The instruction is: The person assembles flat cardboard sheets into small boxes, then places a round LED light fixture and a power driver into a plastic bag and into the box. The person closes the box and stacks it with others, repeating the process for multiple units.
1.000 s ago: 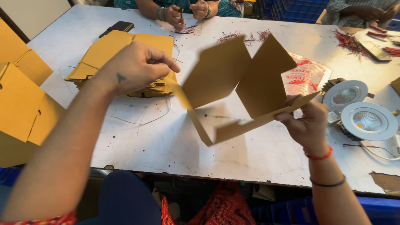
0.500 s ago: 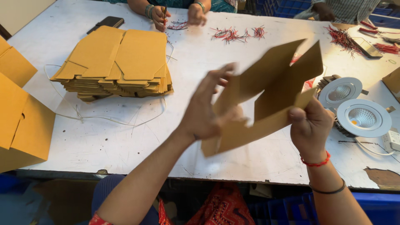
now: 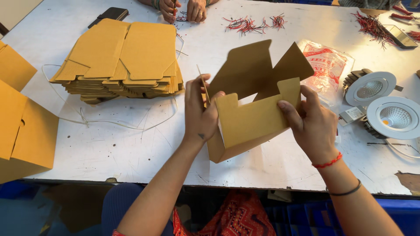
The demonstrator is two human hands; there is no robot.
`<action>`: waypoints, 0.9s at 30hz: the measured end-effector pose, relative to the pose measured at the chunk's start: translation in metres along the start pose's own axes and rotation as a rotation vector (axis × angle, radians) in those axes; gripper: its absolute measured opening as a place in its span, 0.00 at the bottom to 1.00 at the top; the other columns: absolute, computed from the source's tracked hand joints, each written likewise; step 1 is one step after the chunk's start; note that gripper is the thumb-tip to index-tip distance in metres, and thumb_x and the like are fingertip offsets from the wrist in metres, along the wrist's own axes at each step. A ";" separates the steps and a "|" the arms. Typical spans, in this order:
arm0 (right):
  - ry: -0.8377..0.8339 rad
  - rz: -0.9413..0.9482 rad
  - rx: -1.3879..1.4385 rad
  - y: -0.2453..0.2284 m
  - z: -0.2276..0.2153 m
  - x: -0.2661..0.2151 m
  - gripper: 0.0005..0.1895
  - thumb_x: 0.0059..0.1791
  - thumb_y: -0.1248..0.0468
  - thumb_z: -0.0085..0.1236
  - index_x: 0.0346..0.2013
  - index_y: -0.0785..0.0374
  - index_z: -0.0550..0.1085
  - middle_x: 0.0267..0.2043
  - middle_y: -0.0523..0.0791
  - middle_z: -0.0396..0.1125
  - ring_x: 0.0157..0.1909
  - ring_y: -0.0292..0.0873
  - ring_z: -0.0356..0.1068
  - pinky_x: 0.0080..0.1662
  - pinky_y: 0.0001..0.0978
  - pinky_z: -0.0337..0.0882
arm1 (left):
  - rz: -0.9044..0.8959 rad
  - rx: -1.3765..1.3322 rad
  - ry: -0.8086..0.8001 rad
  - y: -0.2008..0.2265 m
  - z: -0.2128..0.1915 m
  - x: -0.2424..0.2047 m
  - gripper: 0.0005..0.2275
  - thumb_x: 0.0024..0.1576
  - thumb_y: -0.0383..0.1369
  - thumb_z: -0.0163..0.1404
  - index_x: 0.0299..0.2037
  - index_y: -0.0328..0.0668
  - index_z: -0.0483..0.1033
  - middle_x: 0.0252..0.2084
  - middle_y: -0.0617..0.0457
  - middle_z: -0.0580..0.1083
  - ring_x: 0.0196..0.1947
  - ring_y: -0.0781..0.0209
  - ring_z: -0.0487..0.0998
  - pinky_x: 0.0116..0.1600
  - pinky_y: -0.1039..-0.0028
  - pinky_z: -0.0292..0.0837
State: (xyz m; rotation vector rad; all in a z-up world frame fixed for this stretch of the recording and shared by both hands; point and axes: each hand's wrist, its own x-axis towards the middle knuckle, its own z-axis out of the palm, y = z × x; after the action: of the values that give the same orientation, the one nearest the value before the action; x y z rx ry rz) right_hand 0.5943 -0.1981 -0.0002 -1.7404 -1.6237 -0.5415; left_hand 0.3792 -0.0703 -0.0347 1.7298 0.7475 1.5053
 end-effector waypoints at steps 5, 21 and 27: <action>-0.196 -0.009 -0.262 -0.007 -0.014 0.012 0.26 0.56 0.41 0.53 0.50 0.61 0.72 0.23 0.46 0.71 0.23 0.51 0.72 0.27 0.42 0.68 | -0.033 0.025 0.051 -0.002 -0.009 -0.003 0.17 0.67 0.37 0.49 0.62 0.35 0.66 0.50 0.49 0.64 0.52 0.56 0.67 0.62 0.66 0.66; -0.893 -0.265 -0.625 -0.049 -0.036 0.039 0.16 0.48 0.47 0.55 0.24 0.50 0.81 0.25 0.43 0.74 0.30 0.46 0.77 0.33 0.39 0.75 | 0.451 0.222 -0.085 0.039 -0.017 -0.007 0.33 0.54 0.27 0.57 0.71 0.41 0.60 0.62 0.46 0.68 0.61 0.49 0.71 0.70 0.61 0.70; -0.522 -0.570 -0.253 -0.047 -0.032 0.039 0.27 0.41 0.33 0.54 0.33 0.51 0.77 0.32 0.47 0.75 0.35 0.53 0.76 0.37 0.45 0.75 | 0.352 0.259 -0.118 0.015 -0.007 0.018 0.33 0.48 0.27 0.59 0.67 0.39 0.65 0.57 0.44 0.70 0.59 0.46 0.73 0.63 0.62 0.73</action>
State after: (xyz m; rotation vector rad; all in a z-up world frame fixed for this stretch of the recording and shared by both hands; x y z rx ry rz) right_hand 0.5581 -0.1952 0.0589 -1.6699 -2.5518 -0.6012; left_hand 0.3748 -0.0640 -0.0116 2.2175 0.6201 1.5687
